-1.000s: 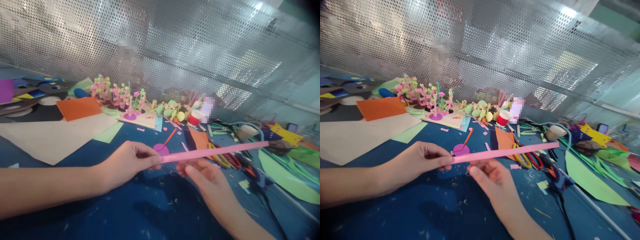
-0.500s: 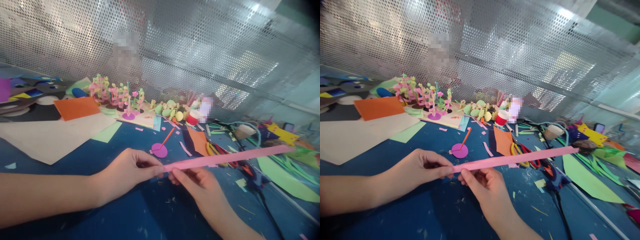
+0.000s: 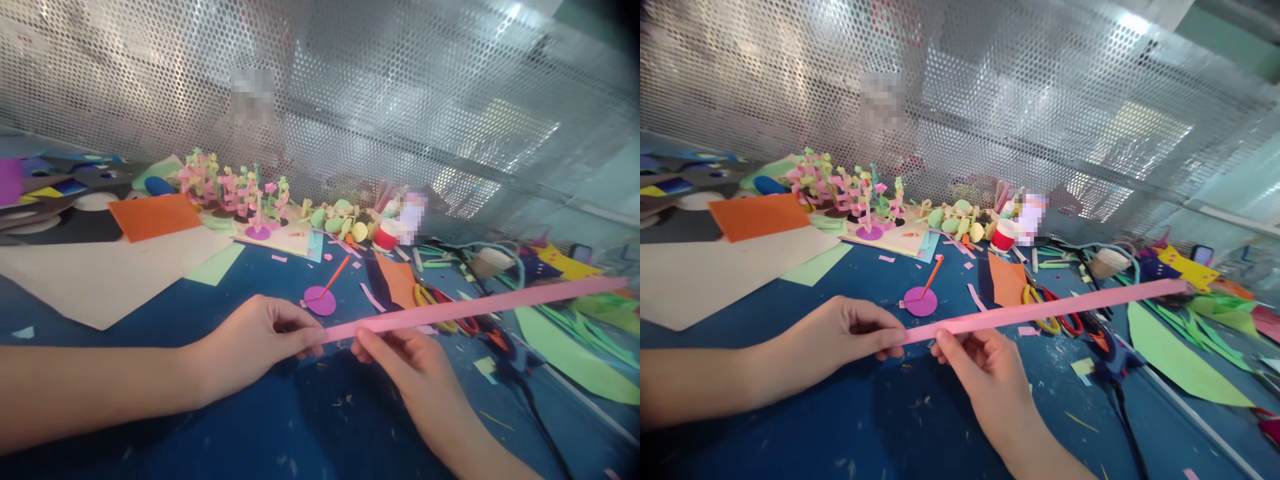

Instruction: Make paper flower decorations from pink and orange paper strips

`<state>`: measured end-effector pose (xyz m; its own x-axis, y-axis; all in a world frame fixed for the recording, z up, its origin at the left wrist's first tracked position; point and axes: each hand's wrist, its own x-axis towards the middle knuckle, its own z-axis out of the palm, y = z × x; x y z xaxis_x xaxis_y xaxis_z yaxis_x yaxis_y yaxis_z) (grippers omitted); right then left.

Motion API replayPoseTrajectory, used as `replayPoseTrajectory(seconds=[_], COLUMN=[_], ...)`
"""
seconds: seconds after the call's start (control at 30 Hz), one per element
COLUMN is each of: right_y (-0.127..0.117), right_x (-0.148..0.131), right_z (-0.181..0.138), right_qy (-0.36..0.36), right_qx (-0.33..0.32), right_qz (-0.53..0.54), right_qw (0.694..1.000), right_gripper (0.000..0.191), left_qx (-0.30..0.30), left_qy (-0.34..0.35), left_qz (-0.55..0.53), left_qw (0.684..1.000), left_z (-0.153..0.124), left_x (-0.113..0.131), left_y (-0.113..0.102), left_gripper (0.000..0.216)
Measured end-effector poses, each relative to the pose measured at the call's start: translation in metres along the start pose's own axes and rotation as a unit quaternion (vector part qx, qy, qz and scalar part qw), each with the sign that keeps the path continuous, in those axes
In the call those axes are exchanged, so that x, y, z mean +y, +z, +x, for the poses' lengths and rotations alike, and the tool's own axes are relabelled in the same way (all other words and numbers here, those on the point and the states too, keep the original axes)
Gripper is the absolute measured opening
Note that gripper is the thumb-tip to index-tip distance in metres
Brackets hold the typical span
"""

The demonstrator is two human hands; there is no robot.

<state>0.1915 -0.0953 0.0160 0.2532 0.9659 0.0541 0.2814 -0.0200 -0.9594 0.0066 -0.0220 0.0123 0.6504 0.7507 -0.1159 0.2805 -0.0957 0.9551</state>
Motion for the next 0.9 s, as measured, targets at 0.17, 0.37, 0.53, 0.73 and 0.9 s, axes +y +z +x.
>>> replayPoseTrajectory(seconds=[0.17, 0.37, 0.53, 0.73, 0.9], right_y=[-0.001, 0.0, 0.006, 0.01, 0.01], right_x=[-0.001, -0.003, -0.004, -0.002, -0.004], right_z=[-0.001, -0.008, -0.01, -0.01, -0.01], right_qy=[-0.002, -0.003, 0.016, 0.036, 0.045], right_qx=[-0.027, -0.074, -0.132, -0.133, -0.133], right_qz=[-0.008, -0.017, -0.013, -0.019, -0.017], right_qw=[1.0, 0.997, 0.991, 0.99, 0.99], right_gripper=[0.018, 0.016, 0.016, 0.017, 0.018], left_qx=[-0.023, -0.07, -0.115, -0.105, -0.123], left_qy=[0.009, -0.004, -0.034, -0.041, -0.049], left_qz=[0.0, 0.001, -0.02, 0.005, 0.007], left_qw=[1.0, 0.998, 0.993, 0.994, 0.991], left_z=[0.0, -0.004, -0.006, -0.004, -0.003], left_x=[0.001, 0.007, 0.012, 0.002, 0.003], left_y=[-0.002, 0.0, 0.002, 0.003, 0.001], left_gripper=[0.028, 0.031, 0.037, 0.029, 0.031])
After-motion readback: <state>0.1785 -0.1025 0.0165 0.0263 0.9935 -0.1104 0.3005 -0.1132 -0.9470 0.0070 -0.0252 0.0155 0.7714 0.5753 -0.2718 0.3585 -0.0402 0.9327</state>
